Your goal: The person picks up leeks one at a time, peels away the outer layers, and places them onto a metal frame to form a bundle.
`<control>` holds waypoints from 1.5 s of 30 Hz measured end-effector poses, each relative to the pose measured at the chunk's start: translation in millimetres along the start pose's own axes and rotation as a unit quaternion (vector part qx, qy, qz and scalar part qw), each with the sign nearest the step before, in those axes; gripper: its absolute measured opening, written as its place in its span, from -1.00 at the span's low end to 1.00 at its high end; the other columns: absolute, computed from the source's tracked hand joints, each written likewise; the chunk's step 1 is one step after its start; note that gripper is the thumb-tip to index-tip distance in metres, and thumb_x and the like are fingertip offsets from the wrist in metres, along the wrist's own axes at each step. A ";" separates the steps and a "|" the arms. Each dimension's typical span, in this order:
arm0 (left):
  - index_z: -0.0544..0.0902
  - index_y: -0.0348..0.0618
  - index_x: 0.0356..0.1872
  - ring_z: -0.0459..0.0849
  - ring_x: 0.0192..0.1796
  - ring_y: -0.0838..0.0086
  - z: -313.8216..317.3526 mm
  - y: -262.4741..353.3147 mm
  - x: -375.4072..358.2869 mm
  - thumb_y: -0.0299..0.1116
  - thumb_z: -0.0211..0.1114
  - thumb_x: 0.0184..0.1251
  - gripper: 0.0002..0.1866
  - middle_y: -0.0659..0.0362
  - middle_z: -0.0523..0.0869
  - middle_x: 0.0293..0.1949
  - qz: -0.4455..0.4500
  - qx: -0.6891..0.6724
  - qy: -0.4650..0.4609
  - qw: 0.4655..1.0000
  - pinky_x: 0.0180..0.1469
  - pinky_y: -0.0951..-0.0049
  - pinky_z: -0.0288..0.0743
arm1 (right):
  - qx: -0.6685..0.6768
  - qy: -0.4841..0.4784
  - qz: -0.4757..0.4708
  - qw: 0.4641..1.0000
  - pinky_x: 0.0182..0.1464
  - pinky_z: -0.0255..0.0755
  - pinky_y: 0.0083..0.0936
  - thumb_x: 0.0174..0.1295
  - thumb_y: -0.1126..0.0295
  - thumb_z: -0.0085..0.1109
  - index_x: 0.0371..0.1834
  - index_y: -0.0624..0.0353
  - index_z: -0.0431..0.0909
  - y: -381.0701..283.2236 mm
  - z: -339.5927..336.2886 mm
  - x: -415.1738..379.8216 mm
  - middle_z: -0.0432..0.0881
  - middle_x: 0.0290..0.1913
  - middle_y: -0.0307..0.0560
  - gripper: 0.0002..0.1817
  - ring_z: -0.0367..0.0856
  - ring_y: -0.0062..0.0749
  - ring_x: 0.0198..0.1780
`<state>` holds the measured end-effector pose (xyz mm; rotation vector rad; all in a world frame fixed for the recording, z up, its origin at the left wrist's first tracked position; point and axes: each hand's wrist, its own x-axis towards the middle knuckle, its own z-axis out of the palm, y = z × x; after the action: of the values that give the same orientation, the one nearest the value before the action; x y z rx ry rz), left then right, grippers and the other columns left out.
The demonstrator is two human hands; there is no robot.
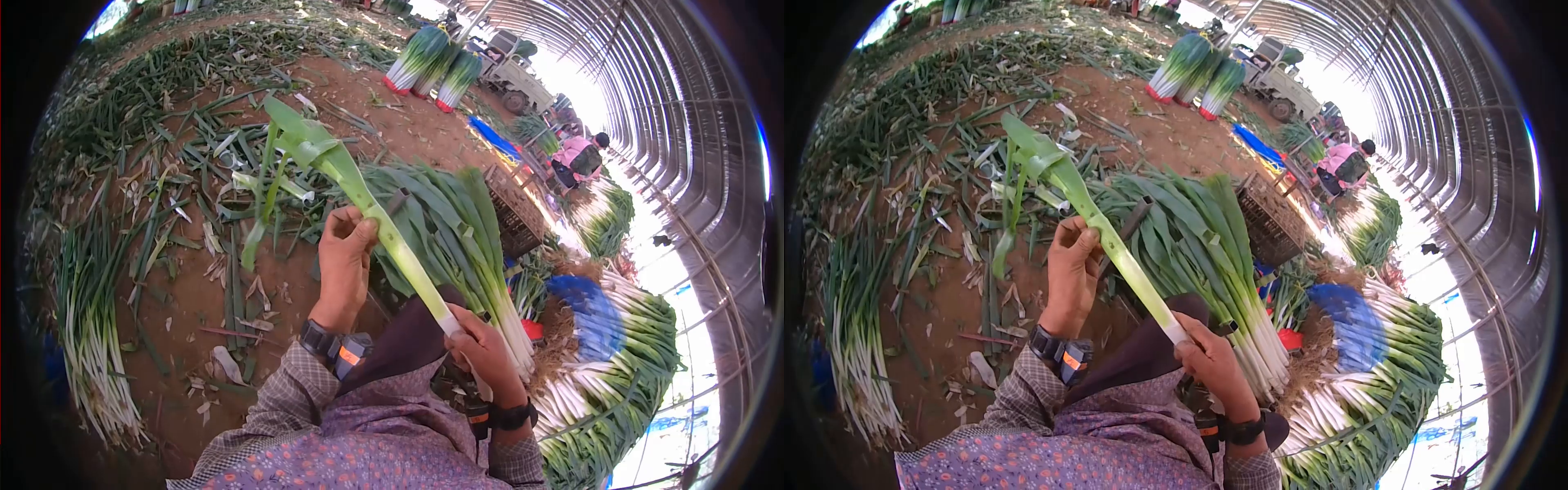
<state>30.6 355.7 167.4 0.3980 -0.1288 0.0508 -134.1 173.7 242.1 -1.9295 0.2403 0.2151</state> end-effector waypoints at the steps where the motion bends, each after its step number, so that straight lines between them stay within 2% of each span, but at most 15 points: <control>1: 0.49 -0.17 -0.12 0.65 -0.24 0.54 -1.6 0.3 -1.7 -0.51 0.36 0.32 -0.78 0.24 0.63 -0.18 -0.006 0.013 0.000 1.000 -0.09 0.53 0.61 | 0.004 -0.005 0.006 1.000 -0.39 0.30 -0.76 0.32 0.40 0.07 0.43 0.13 0.36 1.4 -1.5 -0.8 0.53 -0.33 -0.33 -0.44 0.38 -0.77 -0.44; 9: 0.53 -0.15 -0.33 0.54 -0.35 0.63 3.3 10.0 -3.4 -0.48 0.40 0.29 -0.83 0.32 0.58 -0.39 -0.044 0.118 -0.043 0.991 -0.22 0.57 0.45 | -0.013 0.033 -0.026 0.999 -0.32 0.29 -0.74 0.30 0.43 0.12 0.37 0.18 0.42 7.7 -6.0 -15.7 0.54 -0.29 -0.36 -0.47 0.36 -0.77 -0.39; 15: 0.52 -0.15 -0.38 0.45 -0.34 0.77 -5.5 2.5 -9.5 -0.54 0.40 0.26 -0.82 0.41 0.53 -0.40 0.015 0.266 -0.076 0.961 -0.25 0.67 0.36 | -0.052 0.136 -0.077 0.986 -0.34 0.29 -0.74 0.30 0.45 0.13 0.22 0.29 0.51 18.2 6.9 -14.1 0.54 -0.30 -0.35 -0.59 0.37 -0.78 -0.40; 22: 0.49 -0.15 -0.44 0.56 -0.19 0.67 -9.3 28.3 -46.5 -0.65 0.41 0.15 -0.76 0.30 0.60 -0.34 -0.059 0.363 -0.294 0.882 -0.10 0.59 0.46 | 0.029 0.100 -0.010 0.994 -0.42 0.31 -0.73 0.33 0.42 0.10 0.23 0.28 0.51 13.9 6.3 -3.7 0.51 -0.40 -0.35 -0.60 0.40 -0.77 -0.46; 23: 0.57 -0.19 -0.40 0.59 -0.14 0.62 -12.7 42.1 -50.3 -0.62 0.43 0.14 -0.83 0.26 0.65 -0.29 -0.162 0.343 -0.329 0.865 -0.03 0.55 0.47 | 0.045 0.097 -0.005 0.994 -0.43 0.31 -0.73 0.34 0.42 0.10 0.24 0.27 0.50 16.2 5.1 -1.9 0.51 -0.40 -0.35 -0.59 0.40 -0.77 -0.47; 26: 0.65 -0.25 -0.29 0.61 -0.09 0.56 -32.3 63.8 -49.3 -0.53 0.35 0.23 -0.93 0.23 0.67 -0.23 -0.284 0.390 -0.370 0.794 0.05 0.48 0.47 | 0.085 0.087 0.004 0.993 -0.45 0.30 -0.74 0.35 0.41 0.09 0.25 0.27 0.49 23.4 1.1 2.9 0.51 -0.40 -0.35 -0.59 0.39 -0.78 -0.49; 27: 0.60 -0.32 0.01 0.63 0.00 0.45 -52.3 53.6 -46.3 -0.45 0.32 0.29 -0.71 0.13 0.69 -0.14 -0.171 0.489 -0.355 0.778 0.11 0.42 0.48 | 0.092 0.085 0.003 0.992 -0.46 0.29 -0.75 0.35 0.41 0.10 0.25 0.27 0.50 26.1 0.9 3.1 0.51 -0.40 -0.35 -0.59 0.39 -0.78 -0.49; 30: 0.44 -0.36 0.23 0.62 0.04 0.40 -41.1 26.9 -41.0 -0.40 0.31 0.31 -0.50 0.04 0.68 -0.14 -0.097 0.427 -0.129 0.890 0.16 0.42 0.48 | 0.050 0.088 0.002 0.995 -0.47 0.29 -0.75 0.34 0.41 0.12 0.24 0.27 0.51 28.3 7.1 3.3 0.52 -0.41 -0.34 -0.59 0.39 -0.79 -0.48; 31: 0.30 -0.39 0.30 0.66 -0.08 0.38 -32.8 19.2 -37.4 -0.37 0.30 0.33 -0.40 0.00 0.68 -0.17 -0.091 0.417 -0.127 0.895 0.02 0.38 0.54 | 0.024 0.095 0.003 0.995 -0.47 0.29 -0.75 0.34 0.41 0.13 0.24 0.26 0.51 28.1 9.2 1.5 0.52 -0.41 -0.34 -0.59 0.39 -0.79 -0.48; 34: 0.46 -0.39 0.13 0.68 -0.24 0.41 -6.5 12.9 -25.4 -0.36 0.24 0.37 -0.60 0.03 0.69 -0.24 -0.112 0.490 -0.105 0.858 -0.17 0.33 0.56 | 0.007 0.101 -0.032 0.994 -0.48 0.28 -0.75 0.33 0.43 0.13 0.23 0.25 0.52 23.8 18.7 0.9 0.53 -0.41 -0.35 -0.60 0.40 -0.79 -0.47; 35: 0.55 -0.32 -0.10 0.54 -0.47 0.58 -18.4 10.0 -18.5 -0.39 0.18 0.45 -0.81 0.14 0.65 -0.37 -0.126 0.514 -0.138 0.837 -0.40 0.48 0.45 | 0.011 0.107 -0.022 0.994 -0.49 0.27 -0.74 0.33 0.42 0.12 0.23 0.24 0.52 23.7 18.2 1.6 0.53 -0.42 -0.35 -0.60 0.40 -0.79 -0.48; 38: 0.60 -0.30 -0.17 0.55 -0.41 0.53 -18.6 20.5 -24.8 -0.44 0.18 0.41 -0.87 0.11 0.63 -0.41 -0.016 0.623 -0.221 0.750 -0.30 0.44 0.48 | 0.013 0.095 0.009 0.995 -0.50 0.27 -0.73 0.32 0.42 0.12 0.23 0.25 0.52 22.8 12.3 10.4 0.53 -0.42 -0.33 -0.59 0.40 -0.78 -0.49; 41: 0.62 -0.27 -0.08 0.62 -0.30 0.46 -22.0 41.5 -43.0 -0.46 0.21 0.36 -0.82 0.08 0.65 -0.38 -0.073 0.547 -0.407 0.728 -0.18 0.40 0.51 | 0.065 0.070 0.008 0.995 -0.50 0.27 -0.73 0.31 0.41 0.13 0.23 0.25 0.52 26.1 9.9 26.1 0.52 -0.44 -0.32 -0.58 0.39 -0.76 -0.51; 44: 0.64 -0.22 0.01 0.67 -0.15 0.40 -42.2 59.5 -61.4 -0.48 0.20 0.33 -0.75 0.05 0.70 -0.21 -0.236 0.502 -0.559 0.616 -0.06 0.39 0.52 | 0.079 0.068 -0.008 0.995 -0.50 0.26 -0.73 0.30 0.42 0.12 0.24 0.24 0.52 31.3 5.3 40.7 0.50 -0.45 -0.33 -0.58 0.38 -0.75 -0.53; 45: 0.62 -0.20 0.05 0.67 -0.11 0.39 -57.8 65.3 -62.5 -0.47 0.20 0.34 -0.72 0.05 0.70 -0.14 -0.178 0.591 -0.518 0.592 -0.04 0.39 0.53 | 0.080 0.077 -0.007 0.994 -0.50 0.26 -0.73 0.29 0.42 0.13 0.23 0.23 0.52 27.7 5.1 41.6 0.50 -0.46 -0.33 -0.58 0.37 -0.76 -0.53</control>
<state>-29.6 436.8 131.2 1.7921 -1.2323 -0.5579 -101.7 165.9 204.5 -1.7901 0.3361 0.0358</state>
